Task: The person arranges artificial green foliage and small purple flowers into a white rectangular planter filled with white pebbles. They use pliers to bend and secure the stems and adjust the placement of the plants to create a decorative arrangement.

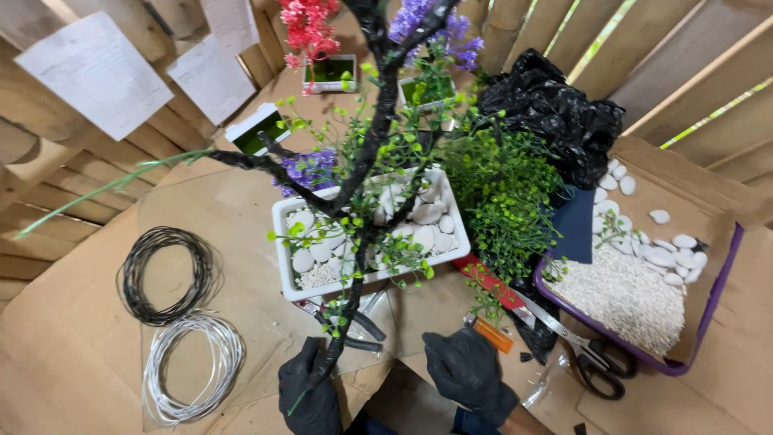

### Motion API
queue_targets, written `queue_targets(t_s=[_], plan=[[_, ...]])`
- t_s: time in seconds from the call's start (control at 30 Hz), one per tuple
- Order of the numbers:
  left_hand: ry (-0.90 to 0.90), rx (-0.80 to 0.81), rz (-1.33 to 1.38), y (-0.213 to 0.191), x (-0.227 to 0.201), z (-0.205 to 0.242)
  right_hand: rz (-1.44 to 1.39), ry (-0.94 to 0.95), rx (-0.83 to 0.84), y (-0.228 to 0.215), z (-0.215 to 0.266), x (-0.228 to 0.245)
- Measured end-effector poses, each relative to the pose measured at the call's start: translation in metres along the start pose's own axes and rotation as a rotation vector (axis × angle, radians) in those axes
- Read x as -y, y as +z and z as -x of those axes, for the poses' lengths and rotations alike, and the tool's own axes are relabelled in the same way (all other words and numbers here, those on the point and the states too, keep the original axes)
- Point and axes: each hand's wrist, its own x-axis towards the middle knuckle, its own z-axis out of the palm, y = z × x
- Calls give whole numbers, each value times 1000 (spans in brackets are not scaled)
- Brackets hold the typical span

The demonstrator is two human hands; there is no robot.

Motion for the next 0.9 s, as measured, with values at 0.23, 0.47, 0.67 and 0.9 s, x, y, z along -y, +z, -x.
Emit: queue_targets(t_s=[0.23,0.47,0.67,0.9], plan=[[-79,42,-1,-6,-6,-7,-127,199,0,-22,-6,-5],[62,-125,26,-35,-47,10,-152,310,-45,-89,-102,-27],[-83,56,109,9,18,-5,217,303,-79,-119,-131,-53],[-113,3,136,6,4,-7,337,321,-67,-126,-144,-106]])
